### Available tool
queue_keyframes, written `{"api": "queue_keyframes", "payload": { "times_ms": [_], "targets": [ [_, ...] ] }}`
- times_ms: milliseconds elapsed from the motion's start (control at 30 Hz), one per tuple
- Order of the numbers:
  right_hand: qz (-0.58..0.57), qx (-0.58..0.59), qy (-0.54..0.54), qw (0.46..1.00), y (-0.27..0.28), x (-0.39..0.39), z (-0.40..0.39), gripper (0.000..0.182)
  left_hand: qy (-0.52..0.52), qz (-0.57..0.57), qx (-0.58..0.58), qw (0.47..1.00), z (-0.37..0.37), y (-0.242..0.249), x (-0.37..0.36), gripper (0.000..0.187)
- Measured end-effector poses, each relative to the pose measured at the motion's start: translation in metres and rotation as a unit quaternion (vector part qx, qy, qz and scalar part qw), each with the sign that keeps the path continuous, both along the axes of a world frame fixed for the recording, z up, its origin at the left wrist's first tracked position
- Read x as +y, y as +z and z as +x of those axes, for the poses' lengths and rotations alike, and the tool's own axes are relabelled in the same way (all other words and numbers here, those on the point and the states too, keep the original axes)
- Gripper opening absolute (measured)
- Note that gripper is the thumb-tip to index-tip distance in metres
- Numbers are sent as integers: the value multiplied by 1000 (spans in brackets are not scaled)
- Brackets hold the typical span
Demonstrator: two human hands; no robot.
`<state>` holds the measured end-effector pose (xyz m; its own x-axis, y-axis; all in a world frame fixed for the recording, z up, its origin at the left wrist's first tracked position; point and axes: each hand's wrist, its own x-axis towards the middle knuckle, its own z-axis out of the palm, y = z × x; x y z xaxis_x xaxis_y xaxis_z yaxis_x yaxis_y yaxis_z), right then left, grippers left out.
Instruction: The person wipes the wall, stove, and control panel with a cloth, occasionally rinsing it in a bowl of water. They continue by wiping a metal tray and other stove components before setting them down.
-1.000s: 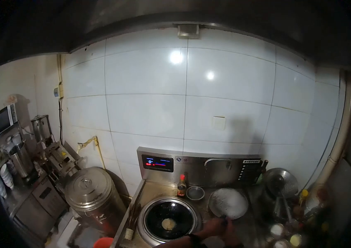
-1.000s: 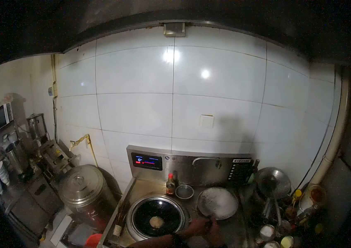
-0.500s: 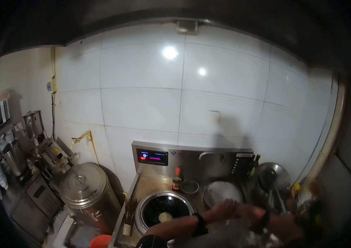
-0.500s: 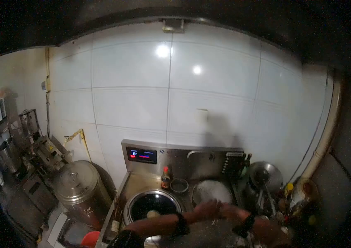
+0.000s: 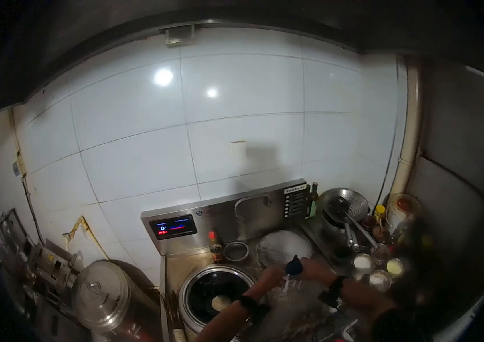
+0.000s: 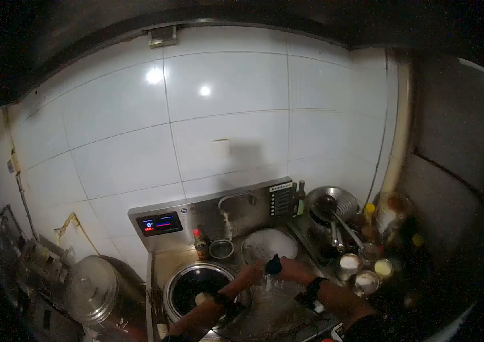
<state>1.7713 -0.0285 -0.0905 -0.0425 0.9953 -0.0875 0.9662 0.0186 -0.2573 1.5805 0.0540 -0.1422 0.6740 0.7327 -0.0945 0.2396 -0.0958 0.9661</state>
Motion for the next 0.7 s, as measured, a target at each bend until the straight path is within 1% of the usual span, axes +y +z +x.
{"api": "queue_keyframes", "payload": {
  "times_ms": [33, 67, 100, 133, 167, 200, 233, 267, 300, 333, 367, 400, 433, 467, 533, 567, 600, 633, 667, 700],
  "targets": [
    [-15, 83, 3, 996, 12, -16, -16, 66, 52, -188, -13, 981, -2, -8, -5, 43],
    [-32, 166, 8, 985, 15, -28, -28, 70, 108, -317, -16, 942, -5, -18, -12, 46],
    [-44, 173, 0, 984, 1, -30, -33, 70, 52, -221, -31, 973, -14, -31, -16, 46],
    [-24, 257, 9, 966, -21, -29, -35, 68, 8, -120, -50, 991, -23, -41, -21, 47],
    [-6, 340, 12, 941, -45, -33, -37, 66, -34, -101, -100, 989, -30, -54, -31, 47],
    [4, 323, 34, 946, -58, -32, -34, 57, -77, -85, -152, 982, -37, -64, -42, 48],
    [13, 306, 54, 950, -57, -30, -28, 48, -64, -100, -170, 978, -36, -68, -43, 46],
    [-31, 326, 52, 943, -42, -30, -21, 36, -52, -114, -189, 974, -35, -73, -43, 45],
    [-32, 332, 31, 942, -19, -37, -19, 30, -48, -88, -195, 976, -37, -63, -47, 42],
    [-32, 359, 42, 932, -28, -32, 4, 31, -44, -61, -202, 977, -40, -52, -51, 40],
    [-65, 438, -51, 895, 2, -42, -2, 29, -38, -151, -227, 961, -48, -18, -58, 34],
    [-65, 476, -84, 873, 30, -52, -7, 29, -46, -168, -226, 958, -49, -18, -54, 34],
    [-72, 487, -111, 864, 54, -61, -14, 28, -44, -43, -201, 978, -52, -19, -51, 30],
    [-68, 496, -127, 857, 63, -66, -13, 29, -41, 87, -175, 980, -52, -18, -47, 25],
    [-66, 433, -151, 886, 88, -72, -19, 28, -50, 96, -165, 980, -57, 1, -50, 24],
    [-69, 429, -156, 887, 101, -77, -24, 28, -51, 111, -148, 981, -60, 8, -52, 23],
    [-37, 410, -188, 892, 114, -80, -29, 31, -49, 107, -151, 982, -56, 6, -51, 23],
    [-6, 392, -217, 894, 122, -80, -34, 35, -45, 112, -186, 975, -50, 3, -53, 25],
    [-5, 411, -204, 889, 125, -80, -33, 36, -37, 117, -218, 968, -46, -2, -57, 28],
    [-4, 411, -217, 885, 125, -80, -35, 36, -29, 149, -249, 956, -39, 3, -70, 30]
  ]
}}
